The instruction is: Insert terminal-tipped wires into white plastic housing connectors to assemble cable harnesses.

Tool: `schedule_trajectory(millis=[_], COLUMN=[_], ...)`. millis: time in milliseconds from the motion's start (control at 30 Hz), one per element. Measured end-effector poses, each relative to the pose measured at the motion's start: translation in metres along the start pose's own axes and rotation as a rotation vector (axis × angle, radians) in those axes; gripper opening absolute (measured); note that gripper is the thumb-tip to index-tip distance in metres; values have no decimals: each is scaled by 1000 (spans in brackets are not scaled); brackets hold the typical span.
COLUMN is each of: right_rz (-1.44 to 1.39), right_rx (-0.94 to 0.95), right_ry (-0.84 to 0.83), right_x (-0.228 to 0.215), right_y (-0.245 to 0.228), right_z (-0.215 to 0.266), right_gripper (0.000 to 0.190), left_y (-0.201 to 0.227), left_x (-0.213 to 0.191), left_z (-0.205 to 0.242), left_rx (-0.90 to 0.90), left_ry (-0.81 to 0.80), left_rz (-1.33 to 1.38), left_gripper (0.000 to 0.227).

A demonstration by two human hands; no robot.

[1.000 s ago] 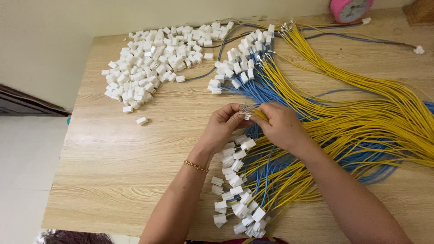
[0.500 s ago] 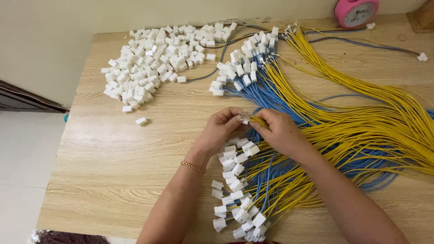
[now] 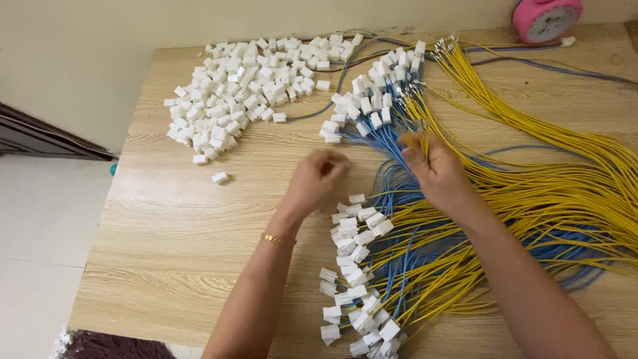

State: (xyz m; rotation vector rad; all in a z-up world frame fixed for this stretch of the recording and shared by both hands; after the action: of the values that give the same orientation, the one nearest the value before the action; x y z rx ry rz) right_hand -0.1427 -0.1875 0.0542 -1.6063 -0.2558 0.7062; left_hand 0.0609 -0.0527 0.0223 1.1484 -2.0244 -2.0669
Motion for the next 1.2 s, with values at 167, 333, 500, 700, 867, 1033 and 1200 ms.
schedule_trajectory(millis=[167,333,500,700,867,1033,1200], right_rz=[-42,-63,-167,-73,-10,166,111], right_rx=[-157,-49,-91,-47,-50,-52,-58], right_ry=[-49,-92,-95,-74,-86,-58,-104], right_x=[10,14,18,14,14,11,10], right_y=[17,25,15,16,3,-12,-5], right_z=[-7,-8,-8,-3,5,14,15], right_gripper=[21,14,11,18,15,17,19], left_y=[11,15,16,-7,14,41,34], left_x=[-12,-5,-6,9,31,39,43], left_z=[-22,-25,-17,-7,6,22,26], left_rx=[130,238,91,-77,-189,-231,-220], left_ry=[371,388,272,137,16,-78,-117], left_rz=[-294,-429,-298,121,638,834,878], left_gripper=[28,31,21,10,14,20,23])
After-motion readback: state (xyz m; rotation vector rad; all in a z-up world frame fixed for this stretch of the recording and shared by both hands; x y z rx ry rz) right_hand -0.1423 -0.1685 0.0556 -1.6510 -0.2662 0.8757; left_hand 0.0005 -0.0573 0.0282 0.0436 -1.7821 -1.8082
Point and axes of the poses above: each hand's wrist, its own z-axis away from the middle knuckle, its own x-axis out of the palm, y = z × x, the point moved 6 cm from there along -z, towards the middle knuckle, and after that the axes turned 7 degrees about y, right-handed, at the moved point
